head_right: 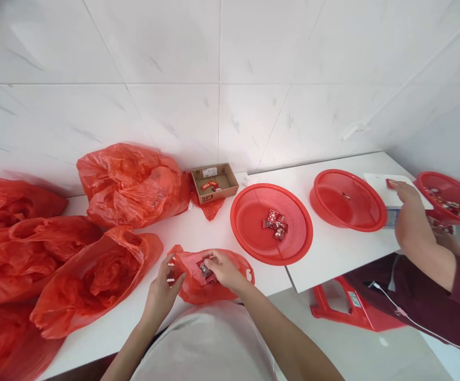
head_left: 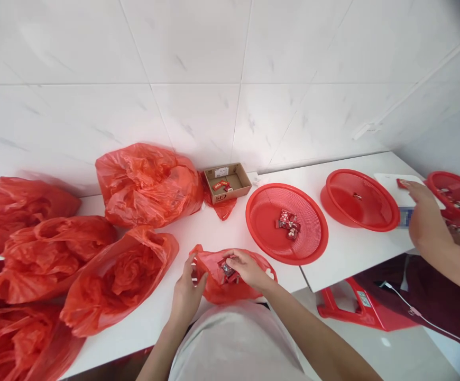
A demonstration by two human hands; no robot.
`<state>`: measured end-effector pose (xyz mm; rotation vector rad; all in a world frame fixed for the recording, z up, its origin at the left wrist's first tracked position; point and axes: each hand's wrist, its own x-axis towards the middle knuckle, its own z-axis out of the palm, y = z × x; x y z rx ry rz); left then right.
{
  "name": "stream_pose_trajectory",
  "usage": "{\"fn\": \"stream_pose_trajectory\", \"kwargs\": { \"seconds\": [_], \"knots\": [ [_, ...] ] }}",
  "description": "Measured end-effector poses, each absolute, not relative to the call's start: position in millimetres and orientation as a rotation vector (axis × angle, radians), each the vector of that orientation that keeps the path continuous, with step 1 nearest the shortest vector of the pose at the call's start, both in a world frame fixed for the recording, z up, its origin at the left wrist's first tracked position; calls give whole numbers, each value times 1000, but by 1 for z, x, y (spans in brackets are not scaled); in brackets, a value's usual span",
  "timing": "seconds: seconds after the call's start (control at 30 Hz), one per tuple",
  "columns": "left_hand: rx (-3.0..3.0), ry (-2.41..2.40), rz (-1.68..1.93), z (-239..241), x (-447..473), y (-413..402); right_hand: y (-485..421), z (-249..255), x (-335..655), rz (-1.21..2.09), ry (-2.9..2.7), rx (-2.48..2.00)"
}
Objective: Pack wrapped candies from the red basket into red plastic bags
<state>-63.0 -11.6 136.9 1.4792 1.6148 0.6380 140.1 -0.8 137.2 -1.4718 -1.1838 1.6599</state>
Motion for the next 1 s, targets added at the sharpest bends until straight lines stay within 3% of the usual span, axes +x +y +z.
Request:
{"fn": "stream_pose_trajectory", "kwargs": {
  "seconds": [0.2, 0.5, 0.73, 1.0],
  "knots": [
    [1492, 1622, 654, 138, -65, -18, 0, 116, 171, 1379, -1294, -1683],
    [1632, 1633, 516, 142, -65, -12, 47, 103, 333, 866, -1042, -2276],
    [1633, 1672, 445, 144, -64, -9, 69, 66, 365, 800, -1024, -2484],
    [1606, 1670, 455, 140, -58, -6, 101, 49, 354, 903, -1036, -2319]
  ]
}}
